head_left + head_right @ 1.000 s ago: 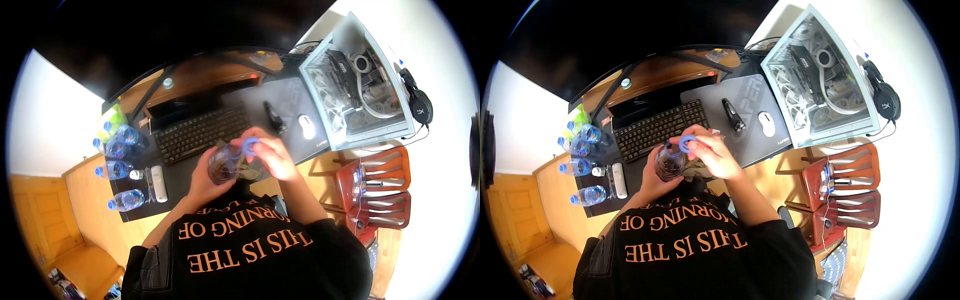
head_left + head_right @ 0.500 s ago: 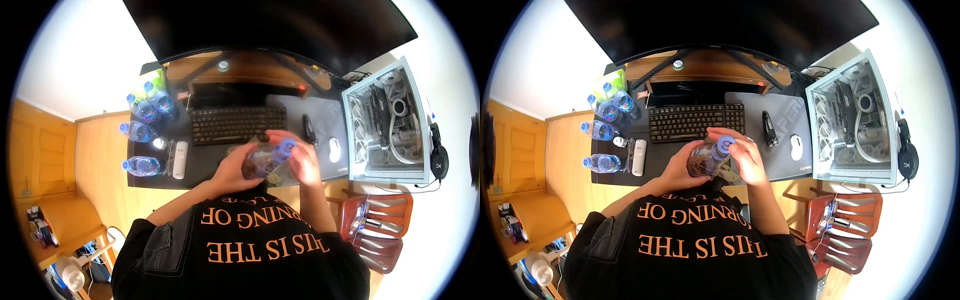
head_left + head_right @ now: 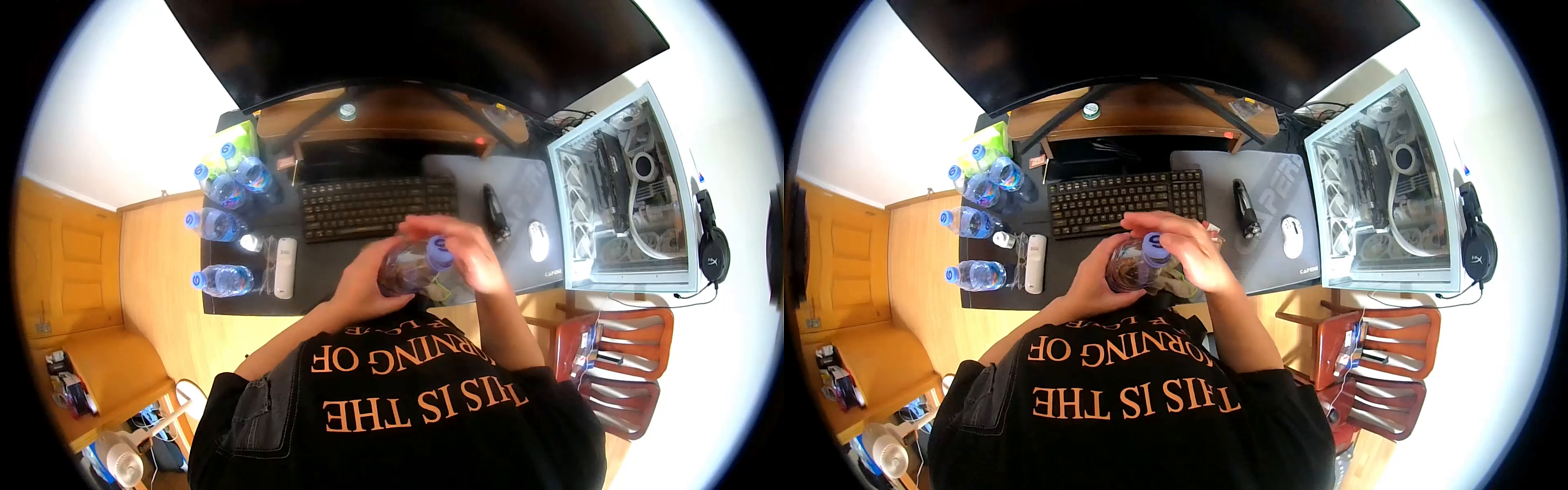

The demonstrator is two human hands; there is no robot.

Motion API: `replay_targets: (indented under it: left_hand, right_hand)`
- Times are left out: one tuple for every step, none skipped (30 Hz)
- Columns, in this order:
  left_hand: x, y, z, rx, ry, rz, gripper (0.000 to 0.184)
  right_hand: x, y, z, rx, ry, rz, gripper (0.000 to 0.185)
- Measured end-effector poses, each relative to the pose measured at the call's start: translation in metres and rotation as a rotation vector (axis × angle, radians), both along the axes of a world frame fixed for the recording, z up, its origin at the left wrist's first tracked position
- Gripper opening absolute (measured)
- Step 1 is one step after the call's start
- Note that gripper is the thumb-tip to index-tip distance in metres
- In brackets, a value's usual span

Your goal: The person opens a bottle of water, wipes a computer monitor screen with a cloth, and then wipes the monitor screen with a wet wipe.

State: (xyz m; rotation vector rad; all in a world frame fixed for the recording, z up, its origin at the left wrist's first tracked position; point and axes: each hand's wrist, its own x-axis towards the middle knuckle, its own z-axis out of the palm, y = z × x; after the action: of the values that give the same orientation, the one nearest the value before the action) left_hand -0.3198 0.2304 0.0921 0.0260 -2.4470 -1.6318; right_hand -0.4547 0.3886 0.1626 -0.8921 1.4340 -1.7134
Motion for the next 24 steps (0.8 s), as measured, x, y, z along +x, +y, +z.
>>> replay_targets:
  left_hand:
    - [0.000,0.002,-0.001,0.020,-0.005,0.006,0.082]
    - [0.001,0.003,-0.002,0.026,0.003,0.002,0.082]
    - [0.001,0.003,-0.003,0.032,0.011,0.000,0.083]
    - [0.001,0.004,-0.004,0.037,0.019,0.000,0.083]
    - [0.001,0.004,-0.003,0.054,0.003,-0.013,0.083]
    - [0.000,0.004,-0.002,0.072,-0.014,-0.026,0.083]
    - [-0.001,0.003,0.000,0.089,-0.031,-0.039,0.083]
    - [-0.003,0.002,0.003,0.093,-0.039,-0.065,0.084]
    - [-0.004,0.000,0.007,0.098,-0.049,-0.090,0.085]
    - [-0.006,-0.002,0.009,0.105,-0.061,-0.112,0.085]
    - [-0.007,-0.006,0.010,0.090,-0.079,-0.146,0.087]
    - [-0.009,-0.010,0.015,0.088,-0.070,-0.176,0.089]
    - [-0.010,-0.013,0.023,0.087,-0.060,-0.204,0.092]
    - [-0.012,-0.017,0.029,0.087,-0.049,-0.231,0.094]
    - [-0.014,-0.022,0.032,0.141,-0.095,-0.275,0.096]
    - [-0.015,-0.026,0.037,0.172,-0.118,-0.293,0.097]
    - [-0.016,-0.031,0.043,0.202,-0.138,-0.312,0.097]
    - [-0.017,-0.034,0.047,0.230,-0.155,-0.331,0.097]
    - [-0.018,-0.038,0.049,0.283,-0.151,-0.375,0.098]
    - [-0.018,-0.042,0.048,0.338,-0.145,-0.407,0.099]
    - [-0.017,-0.045,0.046,0.393,-0.137,-0.438,0.099]
    - [-0.017,-0.049,0.043,0.447,-0.128,-0.466,0.100]
    - [-0.018,-0.054,0.039,0.476,-0.130,-0.526,0.100]
    - [-0.017,-0.057,0.039,0.564,-0.154,-0.553,0.100]
  right_hand:
    - [0.004,0.001,0.001,-0.012,-0.106,-0.025,0.043]
    - [0.004,0.003,-0.002,-0.048,-0.080,-0.014,0.042]
    - [0.002,0.005,-0.006,-0.083,-0.054,-0.001,0.040]
    - [0.000,0.006,-0.009,-0.120,-0.028,0.014,0.039]
    - [0.000,0.008,-0.009,-0.134,-0.052,0.019,0.037]
    - [0.000,0.010,-0.009,-0.148,-0.077,0.024,0.036]
    - [0.000,0.012,-0.009,-0.162,-0.101,0.028,0.034]
    - [-0.001,0.013,-0.007,-0.146,-0.091,0.022,0.034]
    - [-0.003,0.014,-0.004,-0.129,-0.082,0.018,0.033]
    - [-0.004,0.014,0.000,-0.110,-0.076,0.016,0.033]
    - [-0.005,0.012,0.009,-0.129,-0.006,0.025,0.033]
    - [-0.007,0.011,0.006,-0.163,-0.018,0.035,0.036]
    - [-0.008,0.010,0.008,-0.161,-0.017,0.039,0.038]
    - [-0.008,0.009,0.012,-0.159,-0.013,0.045,0.040]
    - [-0.008,0.007,0.017,-0.114,-0.040,0.023,0.045]
    - [-0.009,0.004,0.019,-0.142,-0.060,0.043,0.045]
    - [-0.012,0.000,0.021,-0.171,-0.076,0.062,0.046]
    - [-0.013,-0.003,0.024,-0.200,-0.091,0.081,0.047]
    - [-0.012,-0.007,0.029,-0.197,-0.154,0.075,0.049]
    - [-0.014,-0.010,0.029,-0.221,-0.142,0.099,0.049]
    - [-0.018,-0.015,0.028,-0.244,-0.131,0.125,0.049]
    - [-0.023,-0.022,0.026,-0.268,-0.120,0.153,0.050]
    - [-0.034,-0.028,0.022,-0.288,-0.115,0.247,0.050]
    - [-0.039,-0.035,0.022,-0.298,-0.093,0.288,0.051]
